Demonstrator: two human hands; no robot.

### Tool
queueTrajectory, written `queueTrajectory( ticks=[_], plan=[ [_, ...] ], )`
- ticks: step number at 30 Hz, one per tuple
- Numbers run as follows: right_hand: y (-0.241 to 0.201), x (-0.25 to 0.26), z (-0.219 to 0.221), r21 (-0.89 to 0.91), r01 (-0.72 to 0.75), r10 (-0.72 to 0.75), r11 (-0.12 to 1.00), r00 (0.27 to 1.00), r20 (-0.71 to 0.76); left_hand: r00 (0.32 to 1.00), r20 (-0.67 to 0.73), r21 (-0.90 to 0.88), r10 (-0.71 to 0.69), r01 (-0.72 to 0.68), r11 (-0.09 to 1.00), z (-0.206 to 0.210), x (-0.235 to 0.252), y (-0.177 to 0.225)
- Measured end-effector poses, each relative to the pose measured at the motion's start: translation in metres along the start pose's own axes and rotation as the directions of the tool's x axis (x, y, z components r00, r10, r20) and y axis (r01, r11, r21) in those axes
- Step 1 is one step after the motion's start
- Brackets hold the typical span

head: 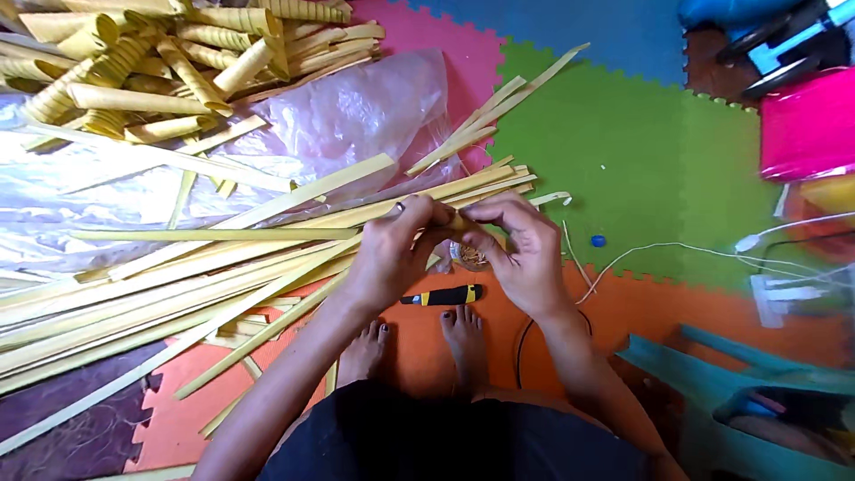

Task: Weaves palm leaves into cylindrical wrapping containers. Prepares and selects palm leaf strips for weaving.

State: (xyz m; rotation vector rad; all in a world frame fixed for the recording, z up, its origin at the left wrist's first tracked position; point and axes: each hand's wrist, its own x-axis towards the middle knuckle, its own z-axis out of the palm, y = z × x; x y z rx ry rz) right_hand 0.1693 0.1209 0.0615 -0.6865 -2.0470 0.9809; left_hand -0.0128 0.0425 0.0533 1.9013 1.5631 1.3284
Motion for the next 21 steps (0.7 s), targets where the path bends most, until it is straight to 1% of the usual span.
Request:
queueTrajectory(
  ticks=[2, 3, 7, 8, 9, 11, 12, 13, 14, 16, 17, 18, 19, 20, 21],
  plan=[
    [0.002, 0.01, 0.008, -0.059, 0.048, -0.052, 0.997, 0.996, -0.075, 0.995, 0.005, 0.013, -0.102, 0.102, 0.995, 0.001, 0.007, 0.011],
    [0.002, 0.013, 0.009, -0.076, 0.036, -0.041, 0.996, 0.996, -0.075, 0.99, 0.002, 0.022, -0.143, 0.143, 0.989, 0.002, 0.009, 0.014],
    [-0.001, 0.02, 0.004, -0.073, -0.085, 0.091, 0.994, 0.993, 0.081, 0.983, 0.0, 0.011, -0.182, 0.182, 0.983, 0.006, 0.012, 0.011],
    [0.0, 0.019, 0.003, -0.093, -0.096, 0.104, 0.991, 0.991, 0.087, 0.981, -0.005, -0.011, -0.193, 0.193, 0.981, 0.01, 0.012, 0.01],
    [0.003, 0.017, 0.004, -0.128, -0.097, 0.106, 0.987, 0.992, 0.063, 0.98, -0.006, -0.037, -0.2, 0.2, 0.979, 0.014, 0.013, 0.008],
    [0.012, 0.011, 0.01, -0.188, -0.077, 0.07, 0.979, 0.997, -0.043, 0.974, 0.027, -0.091, -0.226, 0.228, 0.97, 0.023, 0.016, 0.003],
    [0.018, 0.008, 0.013, -0.188, -0.079, 0.066, 0.979, 0.995, -0.075, 0.965, 0.047, -0.125, -0.257, 0.261, 0.957, 0.028, 0.019, -0.004],
    [0.025, 0.004, 0.014, -0.155, -0.088, 0.077, 0.984, 0.994, -0.075, 0.954, 0.081, -0.161, -0.287, 0.297, 0.941, 0.031, 0.02, -0.012],
    [0.034, 0.0, 0.013, -0.093, -0.106, 0.102, 0.99, 0.994, -0.044, 0.941, 0.123, -0.189, -0.317, 0.336, 0.923, 0.033, 0.02, -0.023],
    [0.059, -0.007, 0.006, 0.043, -0.184, 0.179, 0.982, 0.978, 0.103, 0.904, 0.223, -0.193, -0.365, 0.408, 0.893, 0.032, 0.014, -0.041],
    [0.073, -0.011, 0.002, 0.033, -0.241, 0.231, 0.97, 0.955, 0.188, 0.893, 0.256, -0.193, -0.37, 0.423, 0.886, 0.029, 0.008, -0.05],
    [0.087, -0.016, -0.002, -0.067, -0.284, 0.291, 0.957, 0.923, 0.252, 0.896, 0.264, -0.221, -0.356, 0.415, 0.882, 0.025, 0.001, -0.061],
    [0.1, -0.022, -0.005, -0.204, -0.299, 0.35, 0.932, 0.89, 0.293, 0.9, 0.261, -0.291, -0.348, 0.417, 0.861, 0.019, -0.006, -0.07],
    [0.112, -0.03, -0.005, -0.315, -0.303, 0.4, 0.9, 0.859, 0.318, 0.898, 0.256, -0.382, -0.359, 0.435, 0.815, 0.012, -0.01, -0.077],
    [0.124, -0.038, -0.004, -0.383, -0.298, 0.432, 0.874, 0.838, 0.333, 0.886, 0.251, -0.46, -0.391, 0.464, 0.757, 0.005, -0.014, -0.081]
  ],
)
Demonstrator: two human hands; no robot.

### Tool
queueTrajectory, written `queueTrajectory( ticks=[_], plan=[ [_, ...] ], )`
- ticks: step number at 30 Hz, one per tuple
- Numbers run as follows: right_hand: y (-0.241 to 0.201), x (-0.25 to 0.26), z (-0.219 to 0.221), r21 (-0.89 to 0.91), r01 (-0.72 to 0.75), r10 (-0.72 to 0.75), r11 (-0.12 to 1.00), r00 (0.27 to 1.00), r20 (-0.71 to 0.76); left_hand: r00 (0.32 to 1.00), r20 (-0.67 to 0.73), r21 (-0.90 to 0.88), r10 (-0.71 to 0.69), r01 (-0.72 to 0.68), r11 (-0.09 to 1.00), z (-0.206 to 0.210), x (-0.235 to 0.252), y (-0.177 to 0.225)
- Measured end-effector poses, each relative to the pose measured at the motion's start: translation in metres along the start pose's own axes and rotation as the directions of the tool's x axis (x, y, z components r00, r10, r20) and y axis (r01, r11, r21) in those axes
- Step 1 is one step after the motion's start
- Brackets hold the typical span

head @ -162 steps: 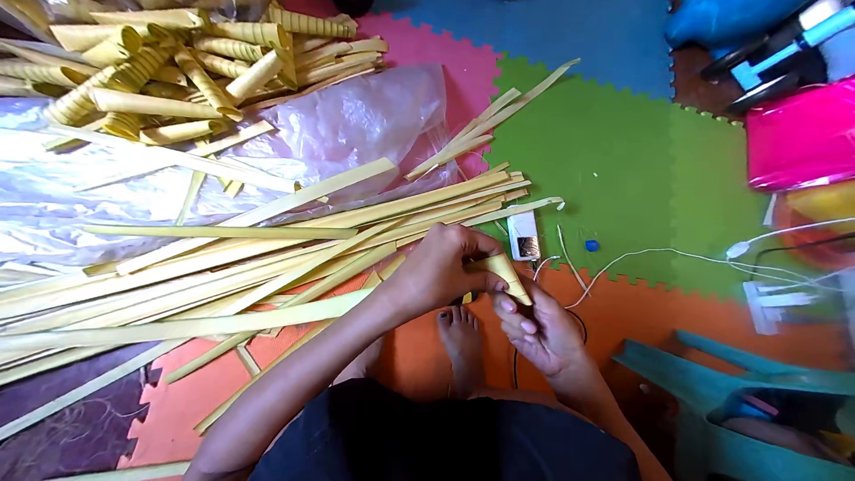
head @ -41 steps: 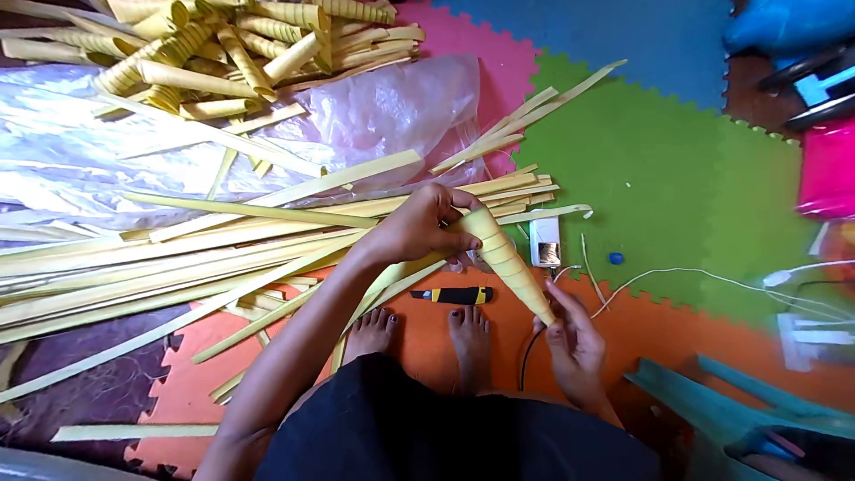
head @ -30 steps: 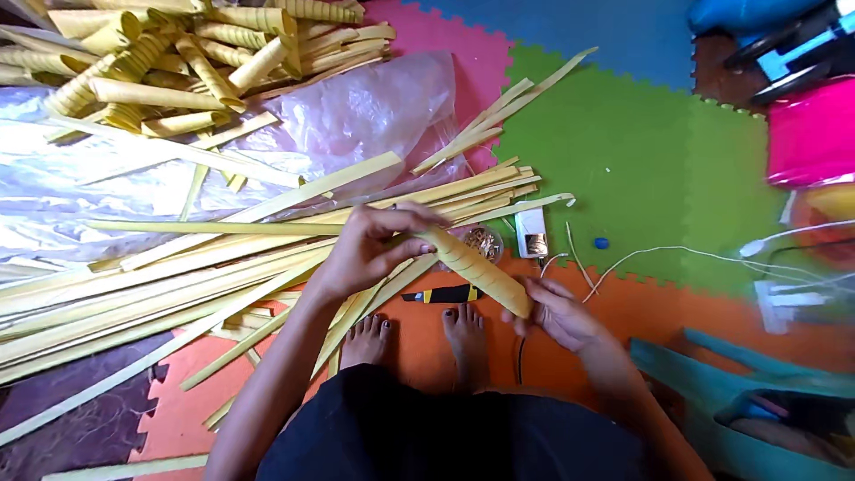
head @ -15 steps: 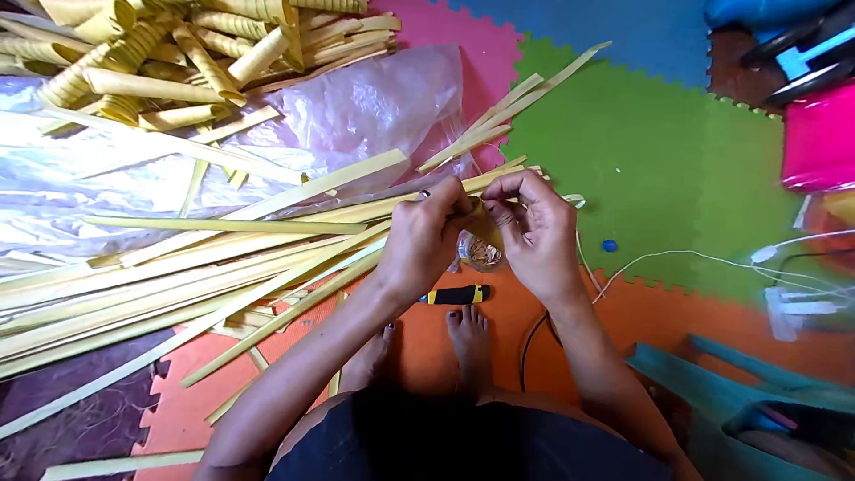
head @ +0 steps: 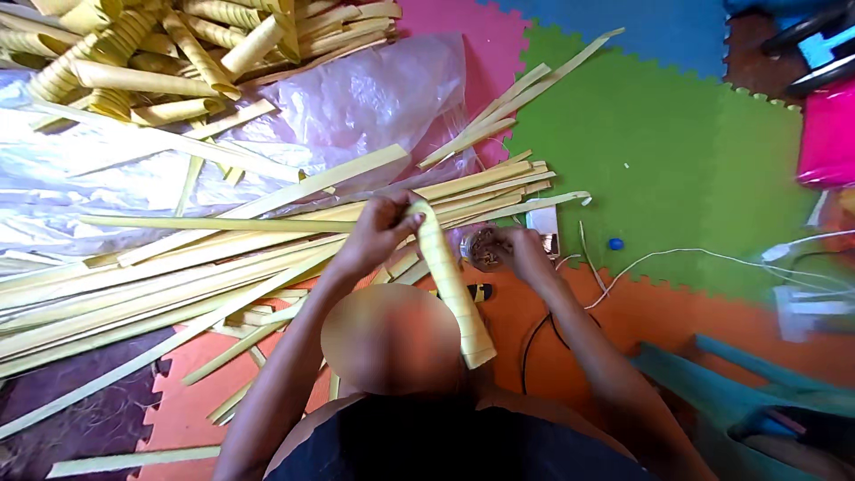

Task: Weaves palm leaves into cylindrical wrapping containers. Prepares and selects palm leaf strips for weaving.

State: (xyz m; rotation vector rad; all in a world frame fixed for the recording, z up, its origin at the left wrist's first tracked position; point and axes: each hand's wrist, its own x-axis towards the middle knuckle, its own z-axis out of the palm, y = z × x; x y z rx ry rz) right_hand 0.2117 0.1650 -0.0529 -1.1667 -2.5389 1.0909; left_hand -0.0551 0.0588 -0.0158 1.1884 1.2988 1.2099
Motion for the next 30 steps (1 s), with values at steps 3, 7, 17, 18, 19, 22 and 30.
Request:
queueTrajectory(
  ticks=[3, 7, 17, 18, 19, 22, 30],
  plan=[
    [0.021, -0.004, 0.021, -0.137, 0.014, -0.015, 0.99, 1.0, -0.007, 0.995, -0.061, -0.194, -0.085, 0.072, 0.978, -0.013, -0.008, 0.001],
    [0.024, -0.003, 0.034, -0.241, 0.019, -0.026, 0.97, 0.999, -0.025, 0.987, -0.124, -0.281, -0.102, 0.064, 0.958, -0.009, -0.01, 0.01],
    [-0.012, -0.018, 0.012, -0.079, 0.078, -0.097, 0.994, 0.955, -0.279, 0.97, -0.157, -0.114, 0.187, -0.205, 0.972, 0.002, -0.01, 0.005],
    [-0.026, -0.02, 0.003, -0.068, 0.099, -0.115, 0.993, 0.944, -0.309, 0.962, -0.139, -0.096, 0.235, -0.249, 0.964, 0.007, -0.009, 0.007],
    [-0.042, -0.022, -0.006, -0.047, 0.124, -0.133, 0.991, 0.932, -0.337, 0.953, -0.115, -0.086, 0.281, -0.291, 0.953, 0.012, -0.008, 0.01],
    [-0.088, -0.028, -0.027, 0.109, 0.282, -0.213, 0.953, 0.883, -0.419, 0.935, -0.032, -0.059, 0.352, -0.353, 0.934, 0.029, -0.008, 0.023],
    [-0.121, -0.031, -0.035, 0.351, 0.629, -0.344, 0.694, 0.717, -0.606, 0.902, 0.075, -0.047, 0.425, -0.423, 0.905, 0.046, -0.025, 0.059]
  ],
)
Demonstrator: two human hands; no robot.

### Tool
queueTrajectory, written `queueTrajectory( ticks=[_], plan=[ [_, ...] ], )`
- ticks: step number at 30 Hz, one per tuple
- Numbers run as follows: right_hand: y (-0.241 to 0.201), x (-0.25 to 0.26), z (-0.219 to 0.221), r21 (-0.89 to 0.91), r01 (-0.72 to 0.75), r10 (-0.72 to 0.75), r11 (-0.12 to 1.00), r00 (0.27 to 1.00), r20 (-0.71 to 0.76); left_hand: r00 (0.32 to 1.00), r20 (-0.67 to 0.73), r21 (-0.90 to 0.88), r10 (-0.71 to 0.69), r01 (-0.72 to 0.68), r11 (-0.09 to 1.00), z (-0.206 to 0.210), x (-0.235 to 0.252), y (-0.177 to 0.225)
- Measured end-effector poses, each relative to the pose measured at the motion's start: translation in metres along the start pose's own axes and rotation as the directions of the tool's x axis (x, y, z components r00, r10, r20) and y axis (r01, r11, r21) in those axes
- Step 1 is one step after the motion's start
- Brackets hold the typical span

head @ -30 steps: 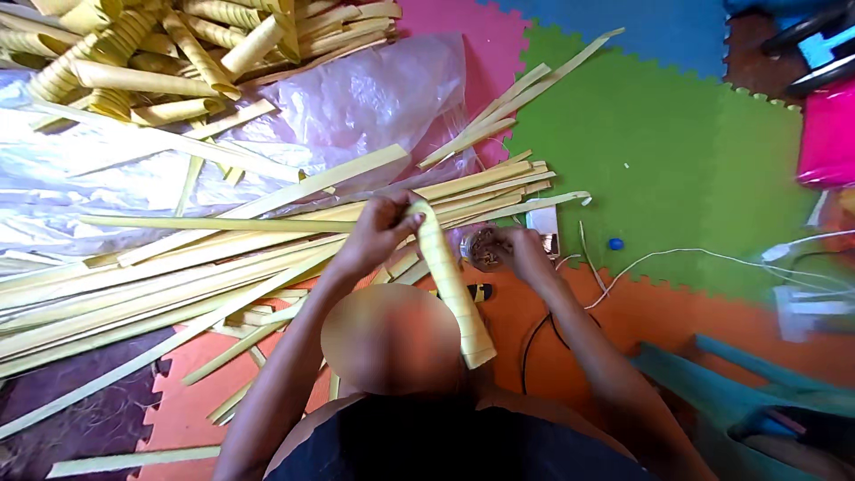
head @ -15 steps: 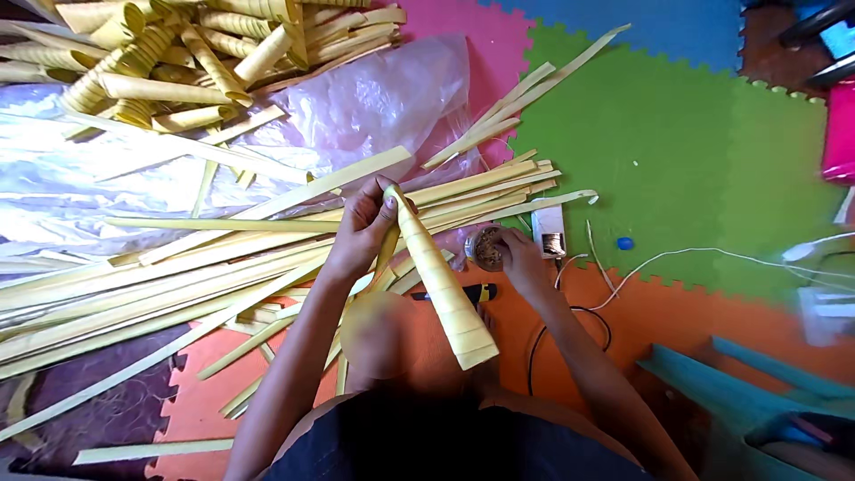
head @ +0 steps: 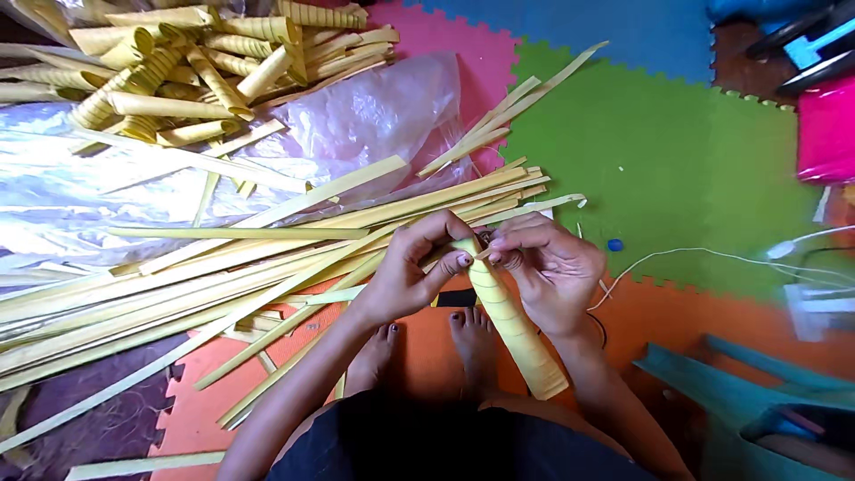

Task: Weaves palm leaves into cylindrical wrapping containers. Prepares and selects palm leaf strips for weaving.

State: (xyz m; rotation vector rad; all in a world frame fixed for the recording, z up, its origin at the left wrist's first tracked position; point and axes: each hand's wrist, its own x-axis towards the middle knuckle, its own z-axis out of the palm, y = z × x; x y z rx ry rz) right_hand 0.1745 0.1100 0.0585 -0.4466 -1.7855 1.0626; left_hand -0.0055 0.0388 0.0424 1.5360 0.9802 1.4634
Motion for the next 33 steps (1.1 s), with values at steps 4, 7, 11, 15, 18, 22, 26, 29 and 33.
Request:
queueTrajectory(
  ticks=[4, 7, 11, 15, 18, 22, 26, 29, 33],
  plan=[
    [-0.006, -0.002, 0.001, -0.088, 0.016, -0.015, 0.996, 1.0, 0.021, 1.0, 0.003, -0.034, 0.026, -0.026, 0.999, 0.002, -0.002, 0.006],
    [-0.013, 0.0, -0.001, -0.151, 0.02, -0.013, 0.988, 0.999, 0.047, 0.999, -0.005, -0.052, 0.033, -0.033, 0.998, 0.003, -0.004, 0.009],
    [-0.016, 0.001, -0.003, -0.219, 0.048, -0.035, 0.975, 0.998, 0.061, 0.999, -0.012, -0.065, 0.032, -0.032, 0.997, 0.005, -0.003, 0.01],
    [-0.018, 0.002, -0.002, -0.29, 0.106, -0.095, 0.951, 0.994, 0.054, 0.999, -0.037, -0.057, 0.01, -0.012, 0.998, 0.009, 0.0, 0.013],
    [-0.018, 0.002, -0.001, -0.304, 0.136, -0.128, 0.943, 0.991, 0.046, 0.999, -0.053, -0.053, -0.008, 0.005, 0.999, 0.011, 0.002, 0.015],
    [-0.015, 0.004, -0.001, -0.319, 0.161, -0.148, 0.934, 0.987, 0.067, 0.995, -0.082, -0.046, -0.052, 0.049, 0.998, 0.012, 0.003, 0.017],
    [-0.008, 0.003, -0.001, -0.255, 0.13, -0.114, 0.958, 0.991, 0.076, 0.991, -0.099, -0.037, -0.091, 0.088, 0.995, 0.012, 0.003, 0.013],
    [0.003, 0.004, -0.004, 0.057, -0.134, 0.129, 0.989, 0.988, 0.087, 0.995, -0.034, -0.09, -0.098, 0.094, 0.991, 0.002, 0.007, 0.01],
    [0.038, -0.021, 0.002, 0.094, -0.482, 0.463, 0.871, 0.87, 0.168, 0.977, 0.072, 0.091, -0.199, 0.192, 0.977, -0.041, 0.005, 0.001]
  ],
)
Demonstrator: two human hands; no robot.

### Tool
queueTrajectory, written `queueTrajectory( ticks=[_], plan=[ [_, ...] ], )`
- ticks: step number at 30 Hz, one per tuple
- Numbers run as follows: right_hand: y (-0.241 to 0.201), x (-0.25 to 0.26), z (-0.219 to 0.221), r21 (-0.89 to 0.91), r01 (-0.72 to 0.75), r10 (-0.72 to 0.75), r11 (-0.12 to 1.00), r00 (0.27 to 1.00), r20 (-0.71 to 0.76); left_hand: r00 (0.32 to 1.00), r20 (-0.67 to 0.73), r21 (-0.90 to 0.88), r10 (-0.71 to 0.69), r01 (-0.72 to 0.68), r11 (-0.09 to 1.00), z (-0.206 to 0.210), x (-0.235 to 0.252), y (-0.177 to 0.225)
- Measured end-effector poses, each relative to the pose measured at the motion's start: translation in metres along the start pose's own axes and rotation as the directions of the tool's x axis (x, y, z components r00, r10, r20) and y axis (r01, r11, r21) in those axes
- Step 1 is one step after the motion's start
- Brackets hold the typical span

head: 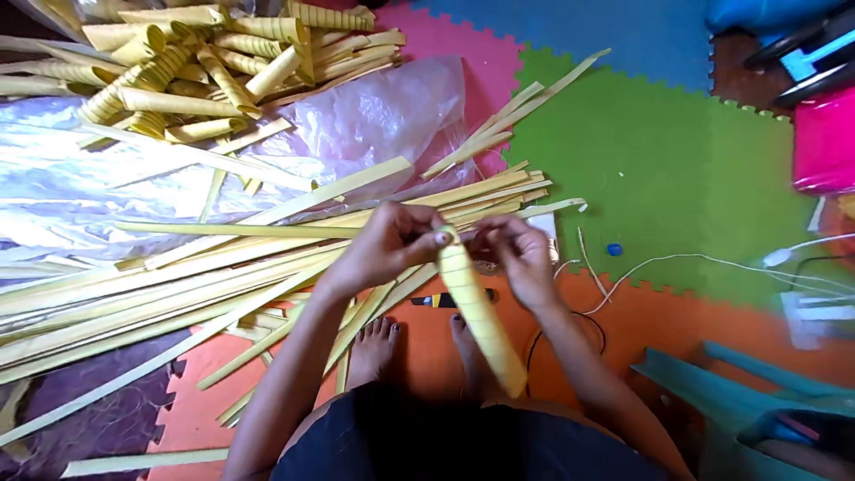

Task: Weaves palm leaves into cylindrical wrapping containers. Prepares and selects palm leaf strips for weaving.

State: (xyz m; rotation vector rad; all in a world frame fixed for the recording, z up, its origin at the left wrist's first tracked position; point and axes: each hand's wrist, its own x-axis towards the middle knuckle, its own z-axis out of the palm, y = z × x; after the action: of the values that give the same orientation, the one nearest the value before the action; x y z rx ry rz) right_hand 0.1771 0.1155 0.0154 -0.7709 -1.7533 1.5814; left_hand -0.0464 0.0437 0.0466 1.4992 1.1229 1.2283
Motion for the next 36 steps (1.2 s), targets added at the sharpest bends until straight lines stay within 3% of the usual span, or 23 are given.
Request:
queueTrajectory(
  ticks=[2, 4, 7, 9, 12, 14, 17, 22, 25, 29, 32, 33, 34, 36],
  plan=[
    [0.042, -0.018, 0.01, -0.309, -0.182, 0.206, 0.933, 0.978, 0.045, 0.994, -0.068, 0.133, -0.089, 0.098, 0.986, -0.027, -0.017, -0.009],
    [0.077, -0.043, 0.019, -0.602, -0.283, 0.442, 0.746, 0.887, 0.131, 0.964, -0.214, 0.088, -0.155, 0.177, 0.98, -0.048, -0.037, -0.022],
    [0.123, -0.065, 0.028, -0.868, -0.151, 0.615, 0.472, 0.762, 0.202, 0.922, -0.334, -0.181, -0.194, 0.139, 0.974, -0.066, -0.065, -0.047],
    [0.134, -0.067, 0.029, -0.906, -0.083, 0.621, 0.416, 0.754, 0.216, 0.901, -0.386, -0.251, -0.197, 0.103, 0.963, -0.069, -0.074, -0.058],
    [0.123, -0.067, 0.024, -0.864, -0.042, 0.572, 0.502, 0.765, 0.295, 0.873, -0.436, -0.266, -0.22, 0.109, 0.958, -0.067, -0.073, -0.064],
    [0.101, -0.069, 0.018, -0.749, -0.072, 0.427, 0.659, 0.856, 0.293, 0.86, -0.446, -0.244, -0.247, 0.149, 0.958, -0.061, -0.066, -0.066],
    [0.06, -0.065, 0.013, -0.57, -0.024, 0.136, 0.822, 0.978, 0.156, 0.842, -0.426, -0.251, -0.331, 0.242, 0.937, -0.039, -0.051, -0.064],
    [0.02, -0.04, 0.01, -0.528, 0.14, -0.153, 0.838, 0.988, 0.019, 0.832, -0.276, -0.462, -0.482, 0.325, 0.825, 0.002, -0.024, -0.053],
    [0.016, -0.035, 0.011, -0.525, 0.181, -0.196, 0.832, 0.98, 0.027, 0.809, -0.183, -0.617, -0.559, 0.348, 0.706, 0.01, -0.016, -0.045],
    [0.014, -0.032, 0.015, -0.547, 0.215, -0.23, 0.809, 0.972, 0.042, 0.85, -0.084, -0.675, -0.519, 0.335, 0.658, 0.016, -0.017, -0.039],
    [0.012, -0.028, 0.017, -0.544, 0.235, -0.256, 0.805, 0.966, 0.039, 0.924, 0.038, -0.622, -0.381, 0.32, 0.715, 0.025, -0.019, -0.03],
    [0.01, -0.028, 0.016, -0.531, 0.242, -0.269, 0.812, 0.963, 0.027, 0.94, 0.021, -0.566, -0.341, 0.292, 0.771, 0.022, -0.016, -0.026],
    [0.008, -0.028, 0.014, -0.516, 0.244, -0.279, 0.821, 0.96, 0.011, 0.953, -0.048, -0.446, -0.298, 0.247, 0.86, 0.01, -0.011, -0.02],
    [0.009, -0.032, 0.005, -0.498, 0.224, -0.261, 0.837, 0.965, -0.004, 0.948, -0.248, -0.026, -0.201, 0.201, 0.979, -0.037, 0.003, -0.002]
  ],
)
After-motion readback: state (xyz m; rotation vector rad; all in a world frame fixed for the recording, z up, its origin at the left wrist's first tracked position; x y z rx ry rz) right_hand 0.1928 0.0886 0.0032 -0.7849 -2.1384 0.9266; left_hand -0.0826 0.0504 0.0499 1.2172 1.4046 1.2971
